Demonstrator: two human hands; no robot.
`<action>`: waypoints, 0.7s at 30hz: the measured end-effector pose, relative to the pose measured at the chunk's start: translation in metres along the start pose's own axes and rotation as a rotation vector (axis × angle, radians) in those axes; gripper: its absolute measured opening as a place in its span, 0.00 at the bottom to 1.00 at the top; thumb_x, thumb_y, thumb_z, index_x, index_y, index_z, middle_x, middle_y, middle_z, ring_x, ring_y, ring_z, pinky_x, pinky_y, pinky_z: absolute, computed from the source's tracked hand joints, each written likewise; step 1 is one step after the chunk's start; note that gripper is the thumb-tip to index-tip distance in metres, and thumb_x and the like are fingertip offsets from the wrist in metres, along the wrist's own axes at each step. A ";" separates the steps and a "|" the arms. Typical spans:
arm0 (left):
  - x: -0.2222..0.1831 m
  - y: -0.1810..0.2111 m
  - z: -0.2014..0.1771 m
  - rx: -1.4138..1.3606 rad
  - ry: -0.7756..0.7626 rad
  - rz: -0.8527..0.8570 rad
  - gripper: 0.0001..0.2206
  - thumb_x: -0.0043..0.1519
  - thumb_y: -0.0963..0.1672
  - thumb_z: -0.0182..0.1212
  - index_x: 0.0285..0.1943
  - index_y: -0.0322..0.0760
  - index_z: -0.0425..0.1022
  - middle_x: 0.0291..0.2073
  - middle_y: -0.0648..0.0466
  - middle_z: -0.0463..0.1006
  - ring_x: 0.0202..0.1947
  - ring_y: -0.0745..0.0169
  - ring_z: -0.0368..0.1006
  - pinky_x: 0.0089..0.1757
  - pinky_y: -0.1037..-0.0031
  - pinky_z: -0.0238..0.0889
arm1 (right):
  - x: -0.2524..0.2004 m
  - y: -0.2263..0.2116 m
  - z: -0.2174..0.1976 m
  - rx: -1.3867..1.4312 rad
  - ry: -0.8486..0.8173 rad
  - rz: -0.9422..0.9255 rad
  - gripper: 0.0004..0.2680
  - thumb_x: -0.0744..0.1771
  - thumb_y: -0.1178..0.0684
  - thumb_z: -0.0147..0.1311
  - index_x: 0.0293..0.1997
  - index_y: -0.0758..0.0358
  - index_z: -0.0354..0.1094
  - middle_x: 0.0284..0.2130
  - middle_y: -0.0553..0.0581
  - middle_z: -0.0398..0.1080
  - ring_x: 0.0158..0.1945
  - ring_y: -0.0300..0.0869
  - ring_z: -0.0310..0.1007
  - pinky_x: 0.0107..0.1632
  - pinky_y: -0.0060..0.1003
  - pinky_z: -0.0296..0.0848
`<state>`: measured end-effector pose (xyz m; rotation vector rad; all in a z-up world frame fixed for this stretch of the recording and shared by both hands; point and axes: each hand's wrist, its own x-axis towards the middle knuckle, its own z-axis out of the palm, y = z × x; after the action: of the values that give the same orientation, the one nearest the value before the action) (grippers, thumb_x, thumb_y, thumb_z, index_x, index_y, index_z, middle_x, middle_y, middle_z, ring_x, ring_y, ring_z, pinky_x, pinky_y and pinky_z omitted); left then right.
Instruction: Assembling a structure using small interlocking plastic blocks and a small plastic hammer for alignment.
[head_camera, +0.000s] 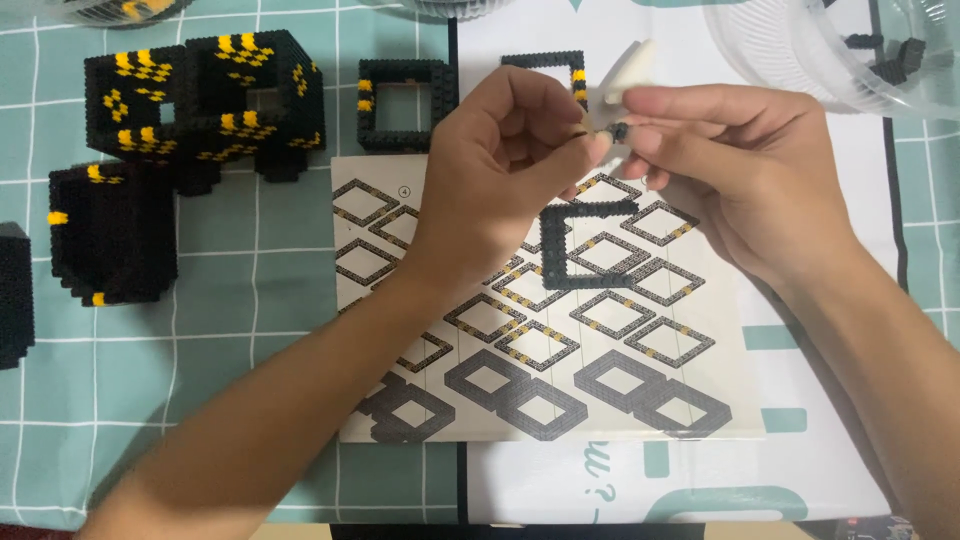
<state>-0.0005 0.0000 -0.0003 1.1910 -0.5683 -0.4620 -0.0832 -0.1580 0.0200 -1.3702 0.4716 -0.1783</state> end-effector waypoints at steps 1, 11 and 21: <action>0.000 0.000 0.000 0.003 -0.003 -0.002 0.07 0.55 0.39 0.62 0.37 0.37 0.67 0.28 0.55 0.71 0.27 0.70 0.68 0.32 0.82 0.70 | 0.000 0.000 0.000 -0.001 -0.001 0.001 0.10 0.61 0.64 0.57 0.45 0.64 0.72 0.28 0.57 0.73 0.28 0.35 0.71 0.33 0.19 0.71; 0.001 0.001 -0.001 0.004 -0.020 -0.014 0.08 0.55 0.41 0.61 0.33 0.40 0.63 0.26 0.59 0.64 0.24 0.72 0.64 0.30 0.84 0.66 | -0.001 -0.001 0.002 0.003 0.034 0.040 0.11 0.62 0.63 0.56 0.47 0.64 0.71 0.31 0.58 0.74 0.30 0.37 0.72 0.36 0.20 0.73; 0.001 -0.007 -0.003 0.038 -0.030 0.058 0.08 0.57 0.40 0.61 0.37 0.40 0.64 0.30 0.59 0.65 0.30 0.73 0.62 0.33 0.85 0.63 | -0.002 -0.001 0.003 -0.014 0.010 0.018 0.10 0.62 0.64 0.55 0.47 0.65 0.71 0.30 0.58 0.73 0.30 0.37 0.72 0.35 0.19 0.72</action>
<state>0.0018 -0.0009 -0.0079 1.2022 -0.6382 -0.4217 -0.0835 -0.1543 0.0223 -1.3787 0.4949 -0.1674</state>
